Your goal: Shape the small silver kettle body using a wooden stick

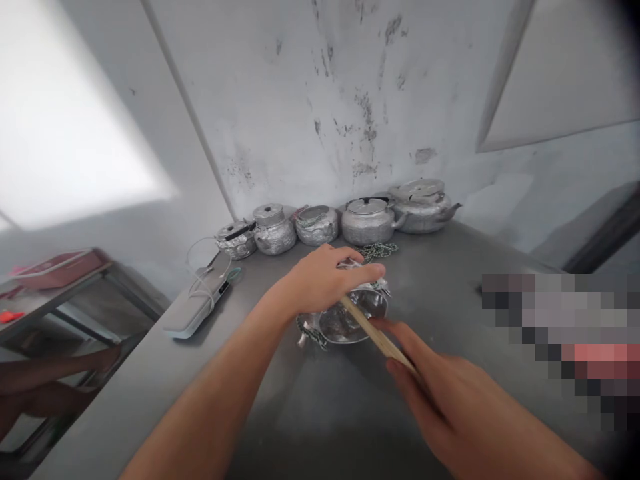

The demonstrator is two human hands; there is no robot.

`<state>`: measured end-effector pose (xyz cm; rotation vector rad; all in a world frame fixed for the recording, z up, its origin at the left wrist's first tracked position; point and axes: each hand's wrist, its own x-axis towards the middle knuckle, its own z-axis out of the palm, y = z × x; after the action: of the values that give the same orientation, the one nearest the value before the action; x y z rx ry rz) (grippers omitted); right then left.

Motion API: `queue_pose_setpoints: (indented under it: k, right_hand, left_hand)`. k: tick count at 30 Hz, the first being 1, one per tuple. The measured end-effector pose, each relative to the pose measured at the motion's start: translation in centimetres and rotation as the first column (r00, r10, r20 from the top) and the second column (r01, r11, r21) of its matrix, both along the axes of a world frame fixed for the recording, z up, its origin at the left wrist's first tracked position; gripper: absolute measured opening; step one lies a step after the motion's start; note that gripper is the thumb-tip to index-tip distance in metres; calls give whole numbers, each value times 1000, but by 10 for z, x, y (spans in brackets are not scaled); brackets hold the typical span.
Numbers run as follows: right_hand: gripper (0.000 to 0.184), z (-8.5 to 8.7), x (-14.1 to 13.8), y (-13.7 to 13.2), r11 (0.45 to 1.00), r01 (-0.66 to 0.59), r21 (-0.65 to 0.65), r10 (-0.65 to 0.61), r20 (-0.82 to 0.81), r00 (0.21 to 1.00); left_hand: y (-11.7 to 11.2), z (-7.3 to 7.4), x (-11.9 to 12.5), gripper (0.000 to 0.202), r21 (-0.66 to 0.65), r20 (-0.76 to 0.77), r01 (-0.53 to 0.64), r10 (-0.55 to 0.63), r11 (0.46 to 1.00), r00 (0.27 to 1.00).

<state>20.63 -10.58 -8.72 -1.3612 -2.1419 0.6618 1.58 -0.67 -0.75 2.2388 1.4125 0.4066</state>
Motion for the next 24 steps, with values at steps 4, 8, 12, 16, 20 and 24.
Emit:
queue_pose_setpoints:
  k: [4, 8, 12, 16, 20, 24]
  right_hand:
    - [41, 1, -2, 1, 991, 7, -133, -3, 24, 1000]
    - [38, 4, -5, 2, 974, 24, -224, -22, 13, 1000]
    - [26, 9, -6, 3, 944, 71, -321, -104, -87, 991]
    - [25, 12, -8, 4, 732, 79, -677, -209, -112, 971]
    - [37, 8, -14, 6, 522, -1, -853, -308, -190, 932]
    - [40, -4, -17, 8, 553, -18, -833, -355, -256, 899]
  left_hand:
    - [0, 0, 0, 63, 3, 2, -5, 5, 1000, 1000]
    - [-1, 1, 0, 63, 2, 8, -11, 11, 1000, 1000]
    - [-2, 2, -1, 61, 0, 11, 13, -13, 1000, 1000]
    - [-1, 2, -2, 59, 12, 22, 40, -40, 999, 999]
    - [-1, 2, -3, 55, 15, 36, 78, -79, 997, 996]
    - [0, 2, -3, 58, 4, 33, 61, -61, 998, 998]
